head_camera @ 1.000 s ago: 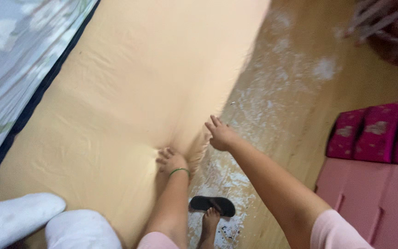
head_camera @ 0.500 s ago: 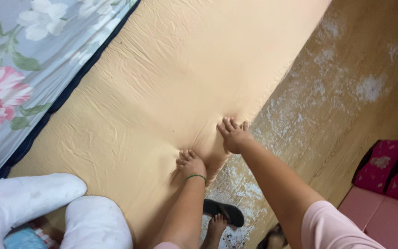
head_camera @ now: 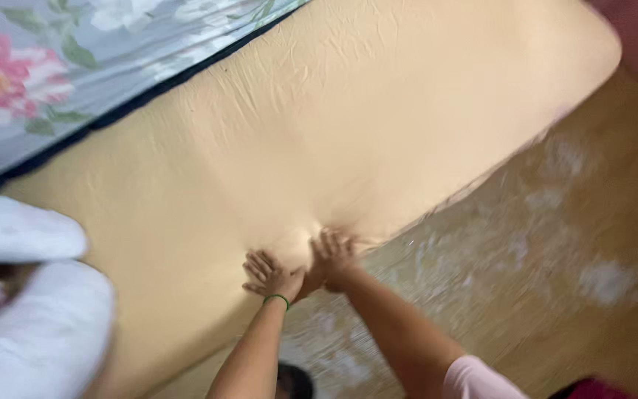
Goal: The person organizes items on a pink desk, moves a small chair, and arranges bottles and a hairdryer on a shelf. They then gather a pile of clothes from the floor and smooth a beige mattress cover on a bed.
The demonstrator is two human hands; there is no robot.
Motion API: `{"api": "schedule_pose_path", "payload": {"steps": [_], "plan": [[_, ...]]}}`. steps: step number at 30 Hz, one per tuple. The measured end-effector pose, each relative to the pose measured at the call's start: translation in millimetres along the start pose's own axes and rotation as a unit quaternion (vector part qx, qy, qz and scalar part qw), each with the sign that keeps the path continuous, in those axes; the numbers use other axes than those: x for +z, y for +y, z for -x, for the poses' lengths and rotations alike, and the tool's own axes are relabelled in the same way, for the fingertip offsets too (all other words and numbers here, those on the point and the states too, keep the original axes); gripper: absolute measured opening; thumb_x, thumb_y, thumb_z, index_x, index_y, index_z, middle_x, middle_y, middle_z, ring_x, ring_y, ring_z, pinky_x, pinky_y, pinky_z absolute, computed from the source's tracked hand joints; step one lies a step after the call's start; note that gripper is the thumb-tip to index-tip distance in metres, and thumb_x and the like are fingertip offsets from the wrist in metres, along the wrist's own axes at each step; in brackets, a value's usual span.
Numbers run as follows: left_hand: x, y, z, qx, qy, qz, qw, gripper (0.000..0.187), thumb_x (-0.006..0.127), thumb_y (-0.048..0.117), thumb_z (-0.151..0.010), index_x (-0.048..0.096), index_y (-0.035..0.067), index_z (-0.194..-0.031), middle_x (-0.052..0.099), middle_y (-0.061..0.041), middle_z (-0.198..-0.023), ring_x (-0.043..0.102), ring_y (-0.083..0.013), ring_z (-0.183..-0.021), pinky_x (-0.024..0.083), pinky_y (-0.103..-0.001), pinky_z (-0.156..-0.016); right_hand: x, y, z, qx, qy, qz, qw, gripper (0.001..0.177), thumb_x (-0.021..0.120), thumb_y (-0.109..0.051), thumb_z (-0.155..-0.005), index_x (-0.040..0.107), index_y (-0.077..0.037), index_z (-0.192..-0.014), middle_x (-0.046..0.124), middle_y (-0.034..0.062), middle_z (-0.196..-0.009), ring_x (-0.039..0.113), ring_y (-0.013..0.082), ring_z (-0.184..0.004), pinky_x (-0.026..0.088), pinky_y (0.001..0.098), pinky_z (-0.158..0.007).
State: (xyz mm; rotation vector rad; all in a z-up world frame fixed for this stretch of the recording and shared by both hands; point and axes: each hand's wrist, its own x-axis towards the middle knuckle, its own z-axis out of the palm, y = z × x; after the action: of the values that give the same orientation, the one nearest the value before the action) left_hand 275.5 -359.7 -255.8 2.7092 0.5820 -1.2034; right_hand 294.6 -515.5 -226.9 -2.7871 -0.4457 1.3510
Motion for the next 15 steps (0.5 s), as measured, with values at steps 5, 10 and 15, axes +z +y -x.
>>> {"api": "schedule_pose_path", "payload": {"steps": [5, 10, 15], "plan": [[17, 55, 9, -0.014, 0.080, 0.105, 0.991, 0.110, 0.026, 0.084, -0.087, -0.018, 0.018, -0.162, -0.032, -0.017, -0.166, -0.034, -0.0438, -0.149, -0.016, -0.073, -0.112, -9, 64, -10, -0.143, 0.041, 0.103, 0.984, 0.071, 0.060, -0.036, -0.100, 0.034, -0.021, -0.164, 0.027, -0.0003, -0.178, 0.033, 0.0254, -0.157, 0.025, 0.0515, -0.130], [32, 59, 3, -0.014, 0.165, 0.081, 0.983, 0.104, 0.021, 0.083, -0.090, -0.015, 0.016, -0.162, -0.029, -0.020, -0.166, -0.034, -0.0419, -0.149, -0.020, -0.072, -0.110, -14, 140, -22, -0.209, 0.246, 0.154, 0.934, 0.065, 0.036, -0.052, -0.107, 0.014, -0.030, -0.163, 0.009, -0.0046, -0.172, 0.006, 0.0250, -0.157, 0.003, 0.0560, -0.126], [60, 45, -9, 0.046, 0.370, 0.047, 0.927, 0.099, 0.029, 0.076, -0.092, 0.004, 0.010, -0.162, -0.009, -0.023, -0.167, -0.019, -0.0411, -0.152, -0.016, -0.075, -0.107, -55, 295, -14, 0.199, 0.313, -0.220, 0.902, 0.070, 0.035, -0.050, -0.109, 0.030, -0.010, -0.165, 0.037, 0.0200, -0.165, 0.035, 0.0358, -0.154, 0.020, 0.0605, -0.132]]}}
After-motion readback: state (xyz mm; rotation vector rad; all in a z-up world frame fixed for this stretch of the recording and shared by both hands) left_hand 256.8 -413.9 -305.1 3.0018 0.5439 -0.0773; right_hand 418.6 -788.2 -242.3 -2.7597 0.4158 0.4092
